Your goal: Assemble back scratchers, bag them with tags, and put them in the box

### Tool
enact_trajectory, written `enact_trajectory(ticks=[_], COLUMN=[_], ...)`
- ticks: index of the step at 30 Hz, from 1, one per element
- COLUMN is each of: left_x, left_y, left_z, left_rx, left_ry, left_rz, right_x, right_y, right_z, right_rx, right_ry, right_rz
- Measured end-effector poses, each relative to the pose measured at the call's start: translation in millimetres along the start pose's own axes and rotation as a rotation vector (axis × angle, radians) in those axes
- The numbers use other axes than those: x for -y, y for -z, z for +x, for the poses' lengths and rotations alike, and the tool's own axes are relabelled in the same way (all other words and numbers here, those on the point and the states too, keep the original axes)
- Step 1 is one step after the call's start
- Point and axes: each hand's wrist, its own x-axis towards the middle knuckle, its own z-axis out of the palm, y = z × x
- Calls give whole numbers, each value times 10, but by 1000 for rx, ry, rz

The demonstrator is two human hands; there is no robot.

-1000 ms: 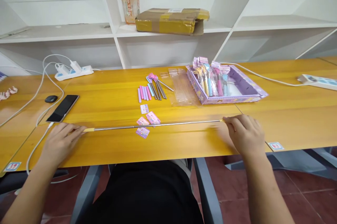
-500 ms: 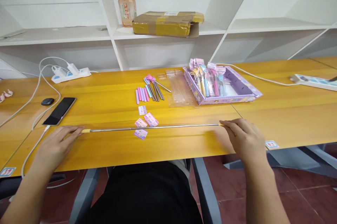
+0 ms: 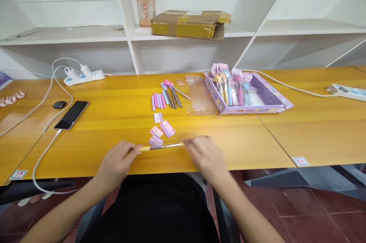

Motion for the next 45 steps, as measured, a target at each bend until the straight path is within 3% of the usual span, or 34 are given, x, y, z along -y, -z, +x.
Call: enact_trajectory(ticks=[2,4,10,16,25,32,34,36,41,43,45], left_x=[-139,-131,36,-49,-50,8,146,421,1359,1543,1563], left_y=[-42,-43,-50,-131,-97,-65,-7,105,452,496,475], left_z=[99,150,123,84,30,57,49,-22,-459,-619,-706], left_rx=[22,64,182,138,146,147,124,96,-44,-11,48], left_ry=[-12,-42,-135,-133,-55,-55,-68,-56,78,75,76], left_rz=[12,6,-42,-98,-177,-171,-108,-36,199,178,176], right_x=[282,404,320,329,302,337,213,-95,-1333,-1655,-1762], right_y=[-133,-204,-163,-143,-142,-124,-80,11,349,425,440], right_z=[107,139,102,143,74,144,122,15,-601,-832,-966], right_rx=[63,102,109,133,159,142,147,117,-110,-54,-23], right_ry=[0,-8,-13,-33,-2,56,69,52,-113,-161,-187], right_rz=[0,6,33,60,129,14,-27,-77,-406,-385,-368])
